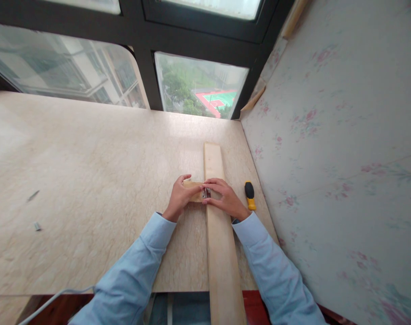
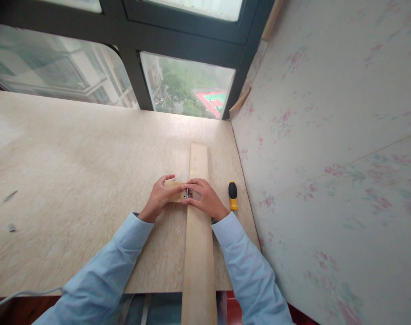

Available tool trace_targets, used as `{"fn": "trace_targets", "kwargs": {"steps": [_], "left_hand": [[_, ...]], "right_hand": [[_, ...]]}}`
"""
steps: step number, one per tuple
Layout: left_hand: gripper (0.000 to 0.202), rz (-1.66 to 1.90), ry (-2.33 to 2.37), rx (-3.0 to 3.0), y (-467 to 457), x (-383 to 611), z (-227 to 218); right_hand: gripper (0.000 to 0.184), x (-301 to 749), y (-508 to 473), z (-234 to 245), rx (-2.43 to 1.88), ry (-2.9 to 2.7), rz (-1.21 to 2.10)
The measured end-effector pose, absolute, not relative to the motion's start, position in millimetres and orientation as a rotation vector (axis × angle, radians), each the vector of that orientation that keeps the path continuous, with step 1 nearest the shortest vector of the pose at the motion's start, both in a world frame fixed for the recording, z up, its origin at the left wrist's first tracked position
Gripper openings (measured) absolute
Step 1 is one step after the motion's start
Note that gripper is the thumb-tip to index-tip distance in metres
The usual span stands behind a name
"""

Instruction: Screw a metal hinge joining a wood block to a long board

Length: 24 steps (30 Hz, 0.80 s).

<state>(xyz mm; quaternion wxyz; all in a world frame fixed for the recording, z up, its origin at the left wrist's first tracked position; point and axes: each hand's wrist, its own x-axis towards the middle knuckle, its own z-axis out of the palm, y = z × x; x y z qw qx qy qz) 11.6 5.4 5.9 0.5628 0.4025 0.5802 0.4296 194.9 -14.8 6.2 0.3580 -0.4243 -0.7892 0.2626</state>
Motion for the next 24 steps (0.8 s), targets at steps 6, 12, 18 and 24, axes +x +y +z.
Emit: {"fn": "trace_targets", "kwargs": {"steps": [6, 12, 18, 24], "left_hand": [[0.054, 0.972, 1.310, 0.904, 3.7, 11.7, 8.9], [0.053, 0.945, 1.288, 0.899, 2.7, 10.0, 8.1], [0.053, 0.933, 1.282, 0.905, 3.4, 9.7, 7.0], [0.052, 0.932, 1.301, 0.917, 5.3, 10.1, 5.8]], "right_hand": [[0.043, 195.0, -14.4, 4.3, -1.078, -2.029, 0.673], [0.037, 195.3, -14.1, 4.0, -1.055, -2.022, 0.669], [0.040, 195.2, -14.5, 5.8, -1.084, -2.020, 0.669], [0.055, 197.0, -13.2, 3.0, -1.114, -2.042, 0.640]]}}
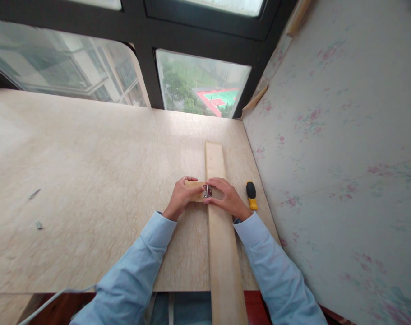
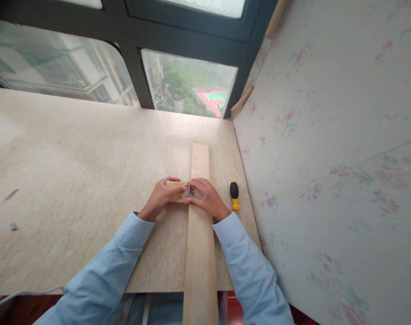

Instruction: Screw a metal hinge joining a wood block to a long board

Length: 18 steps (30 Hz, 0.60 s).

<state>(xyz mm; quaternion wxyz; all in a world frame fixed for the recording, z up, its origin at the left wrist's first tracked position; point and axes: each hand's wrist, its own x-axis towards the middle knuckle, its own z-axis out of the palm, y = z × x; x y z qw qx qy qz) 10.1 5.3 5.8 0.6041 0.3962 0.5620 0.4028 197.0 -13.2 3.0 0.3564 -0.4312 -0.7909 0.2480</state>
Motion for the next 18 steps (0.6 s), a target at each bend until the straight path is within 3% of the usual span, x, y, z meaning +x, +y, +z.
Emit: {"fn": "trace_targets", "kwargs": {"steps": [7, 18], "left_hand": [[0.055, 0.952, 1.298, 0.913, 6.1, 10.8, 5.0], [0.052, 0.963, 1.283, 0.909, 6.4, 11.1, 3.8]], "right_hand": [[0.059, 197.3, -13.5, 4.0, -1.114, -2.040, 0.657], [0.049, 197.8, -14.5, 5.8, -1.113, -2.033, 0.689]]}}
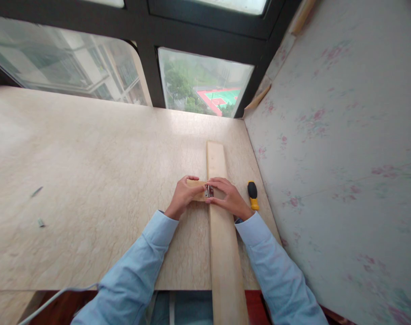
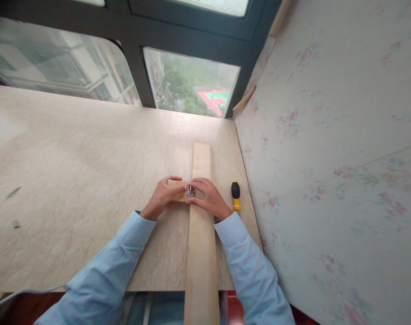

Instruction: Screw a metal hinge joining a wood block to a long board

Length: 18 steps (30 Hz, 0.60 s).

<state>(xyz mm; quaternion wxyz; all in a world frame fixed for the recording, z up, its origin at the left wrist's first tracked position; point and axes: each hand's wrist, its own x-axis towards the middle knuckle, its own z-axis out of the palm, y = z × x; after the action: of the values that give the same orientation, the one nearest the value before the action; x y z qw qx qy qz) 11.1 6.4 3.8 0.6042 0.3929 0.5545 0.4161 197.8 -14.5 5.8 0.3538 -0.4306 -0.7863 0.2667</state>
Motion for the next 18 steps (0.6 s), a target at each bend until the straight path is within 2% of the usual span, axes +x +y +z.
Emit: {"fn": "trace_targets", "kwargs": {"steps": [18], "left_hand": [[0.048, 1.005, 1.251, 0.883, 5, 14, 5]], "right_hand": [[0.034, 203, -18, 25, -1.089, -1.931, 0.684]]}}
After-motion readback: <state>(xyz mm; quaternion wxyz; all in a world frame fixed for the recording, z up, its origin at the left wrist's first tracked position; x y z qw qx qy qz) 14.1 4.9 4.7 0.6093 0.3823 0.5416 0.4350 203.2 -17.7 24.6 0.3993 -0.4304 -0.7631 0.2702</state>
